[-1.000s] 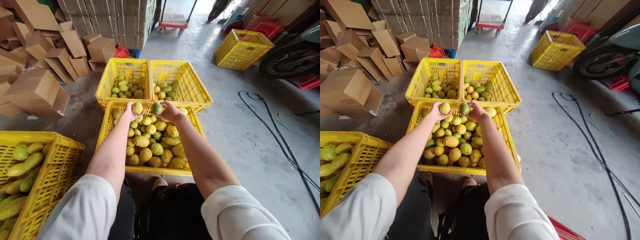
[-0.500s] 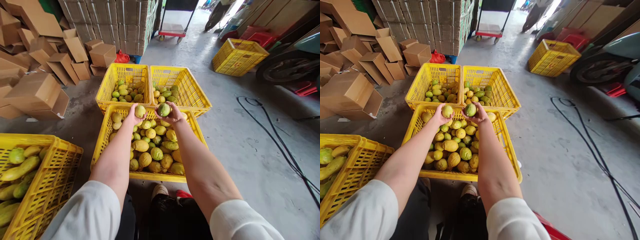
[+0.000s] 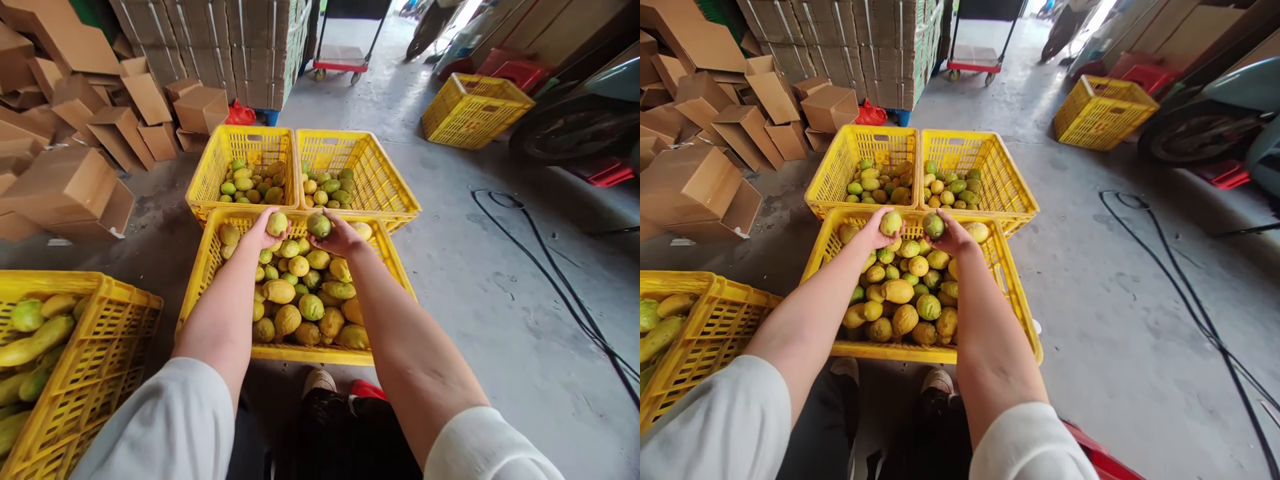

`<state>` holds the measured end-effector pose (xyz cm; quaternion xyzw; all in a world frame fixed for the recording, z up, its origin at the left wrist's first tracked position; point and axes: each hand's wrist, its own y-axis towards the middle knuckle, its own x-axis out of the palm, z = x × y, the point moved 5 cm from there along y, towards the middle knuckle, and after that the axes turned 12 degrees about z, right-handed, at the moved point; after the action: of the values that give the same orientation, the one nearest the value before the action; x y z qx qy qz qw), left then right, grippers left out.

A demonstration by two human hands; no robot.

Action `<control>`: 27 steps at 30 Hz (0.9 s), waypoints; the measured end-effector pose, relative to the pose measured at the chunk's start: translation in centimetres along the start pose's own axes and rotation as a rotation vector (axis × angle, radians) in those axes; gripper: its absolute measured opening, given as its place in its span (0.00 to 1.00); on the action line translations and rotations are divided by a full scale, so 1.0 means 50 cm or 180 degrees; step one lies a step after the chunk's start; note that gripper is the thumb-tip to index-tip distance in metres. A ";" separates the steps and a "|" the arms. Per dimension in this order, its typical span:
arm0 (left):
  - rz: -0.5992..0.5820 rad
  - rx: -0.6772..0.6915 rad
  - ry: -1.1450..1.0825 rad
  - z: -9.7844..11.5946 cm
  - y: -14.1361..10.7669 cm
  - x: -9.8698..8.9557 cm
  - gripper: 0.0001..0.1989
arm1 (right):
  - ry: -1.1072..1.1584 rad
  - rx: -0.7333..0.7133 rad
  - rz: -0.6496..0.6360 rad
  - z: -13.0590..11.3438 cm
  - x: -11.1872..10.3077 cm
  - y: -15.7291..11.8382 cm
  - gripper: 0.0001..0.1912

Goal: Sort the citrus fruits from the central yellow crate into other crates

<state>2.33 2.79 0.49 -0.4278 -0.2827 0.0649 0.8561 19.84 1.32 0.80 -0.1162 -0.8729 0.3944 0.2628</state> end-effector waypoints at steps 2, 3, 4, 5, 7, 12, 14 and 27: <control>0.0122 -0.0042 0.0052 -0.010 0.006 -0.013 0.17 | -0.0177 -0.0119 0.0074 0.003 0.003 0.002 0.04; 0.0145 -0.0048 0.0078 -0.012 0.007 -0.017 0.18 | -0.0275 -0.0145 0.0093 0.005 0.006 0.002 0.02; 0.0132 -0.0053 0.0103 -0.013 0.005 -0.020 0.19 | -0.0372 -0.0130 0.0084 0.009 0.009 0.002 0.01; 0.0090 -0.0062 0.0127 -0.012 0.002 -0.021 0.19 | -0.0461 -0.0093 0.0048 0.014 0.013 0.001 0.02; -0.0052 -0.0118 0.0184 -0.010 -0.009 -0.021 0.19 | -0.0590 -0.0064 -0.0045 0.019 0.022 -0.001 0.01; -0.0769 -0.0094 0.0585 -0.003 -0.029 -0.015 0.16 | -0.0522 -0.0232 -0.0314 0.008 0.038 -0.007 0.13; -0.0889 0.0043 0.0661 0.004 -0.030 -0.016 0.14 | -0.0368 -0.0281 -0.0421 0.001 0.037 -0.010 0.16; -0.0304 -0.0150 0.0893 0.006 -0.010 -0.031 0.11 | -0.0869 -0.0219 -0.0018 -0.008 -0.010 -0.007 0.05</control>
<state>0.84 2.14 0.33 -0.4387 -0.1817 -0.0429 0.8790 20.50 1.13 1.10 -0.0680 -0.9138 0.3756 0.1386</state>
